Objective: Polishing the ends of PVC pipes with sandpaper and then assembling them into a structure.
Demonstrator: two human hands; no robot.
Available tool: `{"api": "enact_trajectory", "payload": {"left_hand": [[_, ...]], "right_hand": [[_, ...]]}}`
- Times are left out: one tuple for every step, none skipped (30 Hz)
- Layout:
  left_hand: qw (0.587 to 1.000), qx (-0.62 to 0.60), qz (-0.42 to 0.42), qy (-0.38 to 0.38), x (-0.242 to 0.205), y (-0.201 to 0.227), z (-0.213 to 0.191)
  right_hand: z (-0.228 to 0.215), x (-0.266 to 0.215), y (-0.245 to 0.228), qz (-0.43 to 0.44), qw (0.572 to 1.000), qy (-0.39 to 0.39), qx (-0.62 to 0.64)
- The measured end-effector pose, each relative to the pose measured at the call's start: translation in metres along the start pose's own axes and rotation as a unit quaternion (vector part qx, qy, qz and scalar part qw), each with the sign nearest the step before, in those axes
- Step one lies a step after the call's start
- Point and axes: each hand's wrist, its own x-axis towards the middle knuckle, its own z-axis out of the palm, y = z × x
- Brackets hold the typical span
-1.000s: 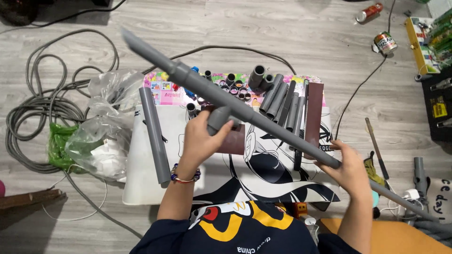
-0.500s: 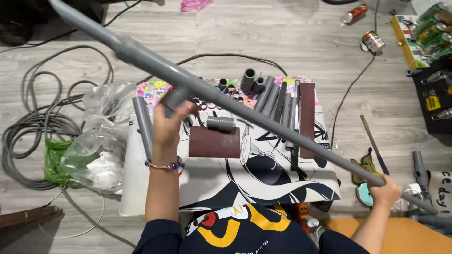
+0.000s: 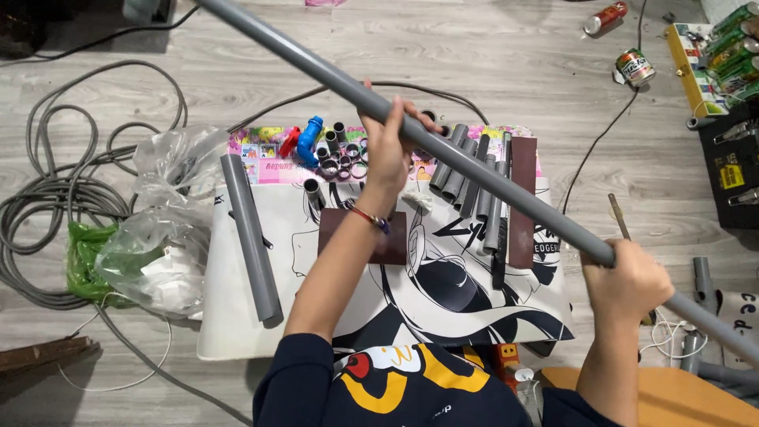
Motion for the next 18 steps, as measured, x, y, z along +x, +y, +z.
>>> {"api": "enact_trajectory", "payload": {"left_hand": [[1.0, 0.0, 0.002, 0.003, 0.006, 0.005, -0.002], [0.999, -0.006, 0.026, 0.021, 0.014, 0.011, -0.003], [0.998, -0.011, 0.05, 0.038, 0.022, 0.017, -0.004], [0.998, -0.011, 0.049, 0.04, 0.031, 0.024, -0.009], [0.995, -0.026, 0.074, 0.063, 0.04, 0.031, -0.015], [0.99, -0.041, 0.101, 0.085, 0.05, 0.039, -0.021], [0.99, -0.041, 0.101, 0.085, 0.052, 0.049, -0.026], [0.986, -0.051, 0.121, 0.099, 0.054, 0.059, -0.031], [0.981, -0.061, 0.141, 0.114, 0.055, 0.07, -0.037], [0.981, -0.061, 0.144, 0.115, 0.05, 0.076, -0.041], [0.979, -0.07, 0.154, 0.116, 0.044, 0.082, -0.045], [0.977, -0.079, 0.164, 0.114, 0.041, 0.088, -0.046], [0.976, -0.079, 0.167, 0.112, 0.035, 0.089, -0.045], [0.976, -0.069, 0.172, 0.117, 0.027, 0.09, -0.045], [0.975, -0.058, 0.178, 0.122, 0.018, 0.09, -0.045], [0.975, -0.056, 0.177, 0.123, 0.011, 0.089, -0.052], [0.981, -0.074, 0.157, 0.083, 0.005, 0.089, -0.058], [0.985, -0.094, 0.14, 0.041, -0.001, 0.089, -0.063]], "right_hand": [[-0.011, 0.001, 0.001, -0.003, 1.0, -0.001, 0.001], [-0.023, 0.001, 0.001, -0.014, 0.999, -0.004, 0.034], [-0.034, 0.001, 0.001, -0.025, 0.997, -0.008, 0.067], [-0.033, -0.012, 0.015, -0.025, 0.997, -0.01, 0.067], [-0.031, -0.025, 0.029, -0.006, 0.999, -0.054, -0.002], [-0.029, -0.037, 0.041, 0.013, 0.993, -0.094, -0.071], [-0.024, -0.053, 0.058, 0.013, 0.993, -0.094, -0.071], [-0.017, -0.068, 0.074, 0.027, 0.985, -0.122, -0.116], [-0.011, -0.082, 0.091, 0.042, 0.975, -0.15, -0.16], [-0.002, -0.093, 0.106, 0.04, 0.975, -0.148, -0.158], [0.007, -0.104, 0.122, 0.024, 0.977, -0.125, -0.17], [0.018, -0.114, 0.138, 0.011, 0.978, -0.1, -0.182], [0.034, -0.117, 0.147, 0.012, 0.979, -0.097, -0.181], [0.046, -0.125, 0.158, 0.014, 0.99, -0.046, -0.131], [0.06, -0.132, 0.168, 0.015, 0.997, 0.005, -0.08], [0.068, -0.137, 0.172, 0.016, 0.997, 0.003, -0.079], [0.076, -0.142, 0.176, 0.016, 0.995, 0.015, -0.102], [0.085, -0.143, 0.181, 0.016, 0.992, 0.03, -0.124]]}}
